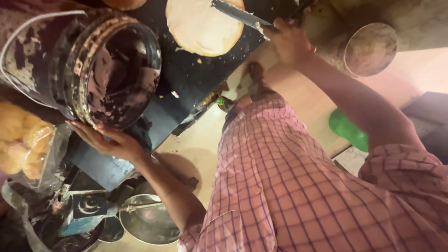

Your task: The person spreads cream onto a bun, cuts it into pieces, and applies more cream to the cut sides before setting them aside.

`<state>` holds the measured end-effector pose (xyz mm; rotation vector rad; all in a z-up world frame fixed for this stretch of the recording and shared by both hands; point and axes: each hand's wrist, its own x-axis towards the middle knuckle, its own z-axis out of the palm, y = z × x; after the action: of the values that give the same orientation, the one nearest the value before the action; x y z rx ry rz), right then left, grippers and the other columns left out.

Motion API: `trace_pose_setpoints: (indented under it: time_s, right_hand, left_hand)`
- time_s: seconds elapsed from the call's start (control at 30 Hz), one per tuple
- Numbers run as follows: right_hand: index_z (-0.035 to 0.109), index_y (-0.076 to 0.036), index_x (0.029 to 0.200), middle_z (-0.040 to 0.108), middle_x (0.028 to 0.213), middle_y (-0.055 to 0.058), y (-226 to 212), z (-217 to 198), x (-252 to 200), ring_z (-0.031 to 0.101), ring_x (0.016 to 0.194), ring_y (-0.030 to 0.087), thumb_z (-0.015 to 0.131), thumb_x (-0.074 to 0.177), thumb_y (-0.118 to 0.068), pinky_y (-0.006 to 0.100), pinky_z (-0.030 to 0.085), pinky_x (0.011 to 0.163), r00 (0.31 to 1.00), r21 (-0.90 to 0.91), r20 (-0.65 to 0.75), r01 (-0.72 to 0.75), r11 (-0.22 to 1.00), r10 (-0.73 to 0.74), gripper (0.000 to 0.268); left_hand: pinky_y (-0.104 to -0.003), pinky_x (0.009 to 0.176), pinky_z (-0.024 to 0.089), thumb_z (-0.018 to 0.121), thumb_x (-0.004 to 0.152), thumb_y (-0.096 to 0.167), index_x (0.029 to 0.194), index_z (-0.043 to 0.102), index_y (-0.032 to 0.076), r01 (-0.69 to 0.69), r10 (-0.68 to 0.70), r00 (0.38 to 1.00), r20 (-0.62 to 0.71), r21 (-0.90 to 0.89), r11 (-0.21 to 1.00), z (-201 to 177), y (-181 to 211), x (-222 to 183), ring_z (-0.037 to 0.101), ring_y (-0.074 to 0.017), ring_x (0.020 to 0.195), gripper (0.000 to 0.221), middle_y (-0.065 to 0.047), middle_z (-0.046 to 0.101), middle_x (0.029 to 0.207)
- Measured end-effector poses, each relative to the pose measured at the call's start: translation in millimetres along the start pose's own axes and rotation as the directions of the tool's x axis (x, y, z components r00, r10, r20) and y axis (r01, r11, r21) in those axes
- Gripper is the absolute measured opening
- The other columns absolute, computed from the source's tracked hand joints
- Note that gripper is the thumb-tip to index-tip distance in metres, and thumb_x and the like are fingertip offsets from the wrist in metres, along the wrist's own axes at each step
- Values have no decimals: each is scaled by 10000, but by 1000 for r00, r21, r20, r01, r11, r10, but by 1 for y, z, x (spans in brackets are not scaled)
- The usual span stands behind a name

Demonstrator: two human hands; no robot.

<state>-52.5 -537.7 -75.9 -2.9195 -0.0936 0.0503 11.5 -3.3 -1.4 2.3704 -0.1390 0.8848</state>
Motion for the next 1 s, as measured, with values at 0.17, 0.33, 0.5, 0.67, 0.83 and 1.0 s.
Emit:
trace_pose_setpoints:
  time_s: [0.17, 0.33, 0.5, 0.67, 0.83, 1.0]
  right_hand:
    - [737, -154, 1274, 637, 1068, 164, 23, 22, 7, 692, 890, 369, 697, 881, -94, 483, 571, 708, 997, 102, -45, -57, 993, 62, 399]
    - [726, -102, 1167, 693, 997, 125, -7, 26, -13, 698, 817, 317, 679, 957, -132, 456, 547, 692, 995, 577, 78, -96, 811, 62, 218]
    - [707, -71, 1200, 692, 1033, 161, -21, -9, -19, 689, 846, 318, 683, 953, -140, 443, 548, 714, 1000, 677, -4, -6, 736, 12, 257]
    - [744, -68, 1224, 686, 1023, 195, 12, -8, 23, 687, 877, 332, 683, 952, -115, 457, 541, 743, 987, 416, -158, 56, 908, 11, 283]
    - [716, -49, 1199, 702, 941, 181, 3, 13, 36, 692, 766, 275, 685, 989, -159, 426, 529, 684, 976, 667, 127, 46, 744, -174, 240]
    - [689, 12, 1184, 705, 942, 189, -52, 30, 8, 674, 767, 261, 680, 991, -124, 393, 518, 679, 967, 802, 70, 92, 590, -246, 236]
  left_hand:
    - [-511, 1342, 352, 401, 1196, 323, 1599, 418, 28, 109, -110, 994, 17, 31, 994, -6, 6, -6, 401, -395, 1579, 500, -214, 398, 1663]
    - [-507, 1343, 349, 396, 1195, 371, 1604, 405, 27, 157, -162, 986, 41, 105, 982, -11, 12, -6, 410, -381, 1580, 535, -215, 405, 1665]
    - [-511, 1357, 330, 366, 1202, 374, 1622, 374, 34, 152, -159, 984, 77, 90, 984, -15, 7, -5, 379, -381, 1594, 540, -214, 371, 1682]
    - [-511, 1356, 335, 369, 1203, 373, 1622, 370, 28, 142, -152, 984, 91, 108, 984, -18, 5, -6, 377, -378, 1593, 543, -212, 365, 1683]
    - [-492, 1352, 357, 389, 1203, 351, 1613, 398, 42, 125, -130, 988, 86, 58, 990, -17, 12, -6, 386, -374, 1595, 514, -203, 380, 1680]
    - [-485, 1357, 309, 388, 1208, 308, 1624, 379, 29, 163, -169, 981, 91, 69, 984, -19, 29, -8, 372, -377, 1604, 502, -209, 376, 1689]
